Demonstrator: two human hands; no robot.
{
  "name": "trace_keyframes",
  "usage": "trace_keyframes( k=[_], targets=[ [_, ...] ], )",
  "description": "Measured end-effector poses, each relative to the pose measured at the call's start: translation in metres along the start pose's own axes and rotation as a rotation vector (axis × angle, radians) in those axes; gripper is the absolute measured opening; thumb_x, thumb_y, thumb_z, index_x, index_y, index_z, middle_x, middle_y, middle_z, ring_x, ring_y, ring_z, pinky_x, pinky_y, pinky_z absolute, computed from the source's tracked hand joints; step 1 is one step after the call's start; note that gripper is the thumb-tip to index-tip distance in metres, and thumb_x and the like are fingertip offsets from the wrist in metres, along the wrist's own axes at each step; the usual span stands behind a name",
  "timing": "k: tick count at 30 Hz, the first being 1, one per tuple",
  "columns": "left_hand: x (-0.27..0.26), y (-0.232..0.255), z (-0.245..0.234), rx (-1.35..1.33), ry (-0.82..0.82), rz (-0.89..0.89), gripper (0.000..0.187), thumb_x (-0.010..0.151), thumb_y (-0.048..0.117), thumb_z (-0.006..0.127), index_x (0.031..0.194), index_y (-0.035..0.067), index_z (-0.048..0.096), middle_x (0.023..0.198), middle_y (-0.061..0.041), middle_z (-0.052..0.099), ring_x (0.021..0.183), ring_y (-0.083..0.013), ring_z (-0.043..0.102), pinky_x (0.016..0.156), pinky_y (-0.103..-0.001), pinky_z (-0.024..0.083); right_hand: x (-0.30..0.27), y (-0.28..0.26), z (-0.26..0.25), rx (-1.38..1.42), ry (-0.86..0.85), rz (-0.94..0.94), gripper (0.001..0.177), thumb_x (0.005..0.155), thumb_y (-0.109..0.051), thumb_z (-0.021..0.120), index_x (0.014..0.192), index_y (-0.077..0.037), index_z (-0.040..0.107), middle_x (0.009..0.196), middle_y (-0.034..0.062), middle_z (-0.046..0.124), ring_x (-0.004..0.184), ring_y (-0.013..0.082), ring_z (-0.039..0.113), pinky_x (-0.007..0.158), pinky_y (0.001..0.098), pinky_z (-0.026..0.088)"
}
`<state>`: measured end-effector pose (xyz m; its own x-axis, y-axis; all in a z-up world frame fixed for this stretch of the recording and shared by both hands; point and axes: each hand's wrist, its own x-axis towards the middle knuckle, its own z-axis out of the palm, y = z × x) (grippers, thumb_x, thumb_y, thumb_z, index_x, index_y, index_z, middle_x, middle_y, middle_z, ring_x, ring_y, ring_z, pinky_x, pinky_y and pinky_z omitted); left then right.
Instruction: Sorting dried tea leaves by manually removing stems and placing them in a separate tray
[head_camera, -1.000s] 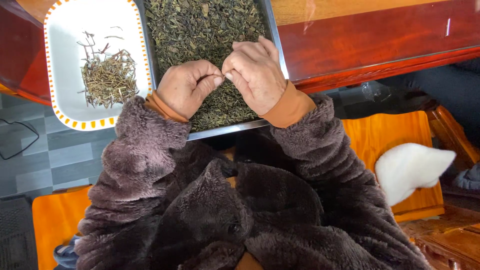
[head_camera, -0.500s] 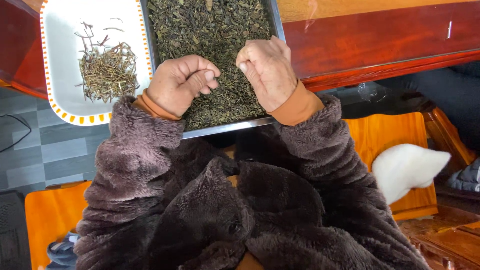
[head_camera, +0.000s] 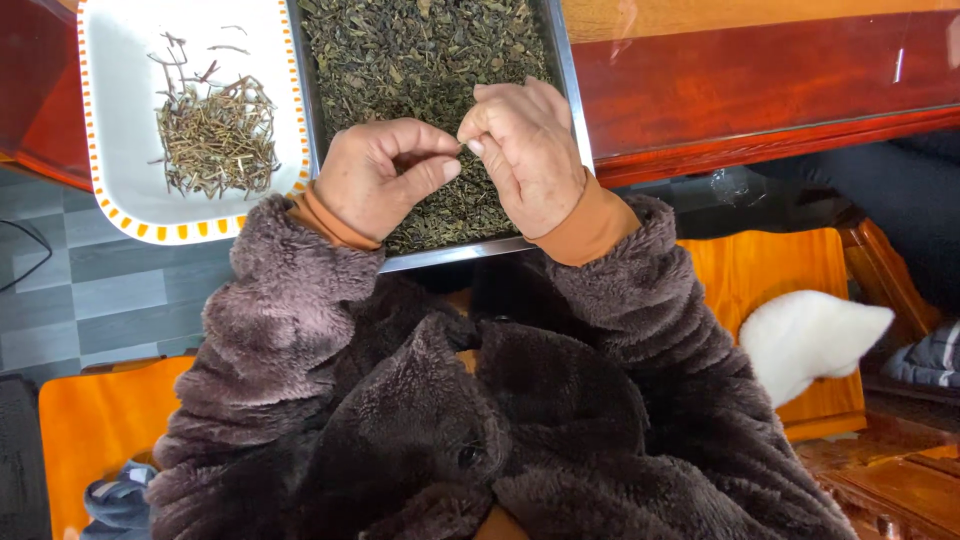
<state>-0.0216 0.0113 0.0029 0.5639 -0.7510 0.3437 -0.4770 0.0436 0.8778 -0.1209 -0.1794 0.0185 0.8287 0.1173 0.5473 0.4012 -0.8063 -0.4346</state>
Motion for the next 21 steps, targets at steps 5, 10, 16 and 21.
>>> trace_keyframes(
  k=[5,10,16,21],
  targets=[
    [-0.001,0.003,-0.002,-0.077,-0.008,-0.029,0.010,0.103,0.015,0.071,0.102,0.006,0.075,0.083,-0.001,0.072,0.066,-0.0065,0.056,0.060,-0.021,0.049,0.001,-0.003,0.004,-0.077,0.032,-0.044,0.013,0.110,-0.017,0.051,0.104,-0.014,0.061,0.103,-0.0007,0.067,0.121,0.0303,0.064,0.117,0.0520,0.027],
    [-0.001,0.005,-0.003,-0.056,0.007,-0.059,0.008,0.103,0.013,0.069,0.097,0.009,0.073,0.080,0.001,0.069,0.061,-0.0052,0.052,0.057,-0.021,0.045,0.002,-0.005,0.001,-0.038,0.072,-0.060,0.021,0.110,-0.019,0.048,0.111,-0.011,0.067,0.108,0.0063,0.070,0.120,0.0312,0.065,0.114,0.0530,0.032],
    [-0.017,0.011,-0.026,-0.045,-0.028,0.101,0.010,0.106,-0.001,0.058,0.105,0.000,0.068,0.097,-0.014,0.071,0.086,-0.0203,0.069,0.082,-0.032,0.062,-0.006,0.015,-0.022,-0.244,0.081,-0.043,0.008,0.105,-0.008,0.069,0.104,-0.013,0.076,0.113,0.0062,0.070,0.118,0.0309,0.061,0.110,0.0546,0.033],
    [-0.052,0.013,-0.085,0.464,0.165,0.164,0.014,0.104,-0.010,0.064,0.102,-0.001,0.075,0.098,-0.017,0.075,0.087,-0.0267,0.072,0.080,-0.038,0.061,-0.028,0.059,-0.024,-0.504,-0.080,0.002,0.041,0.072,0.014,0.075,0.095,-0.019,0.079,0.122,0.0097,0.065,0.129,0.0415,0.052,0.109,0.0633,0.029]
  ],
)
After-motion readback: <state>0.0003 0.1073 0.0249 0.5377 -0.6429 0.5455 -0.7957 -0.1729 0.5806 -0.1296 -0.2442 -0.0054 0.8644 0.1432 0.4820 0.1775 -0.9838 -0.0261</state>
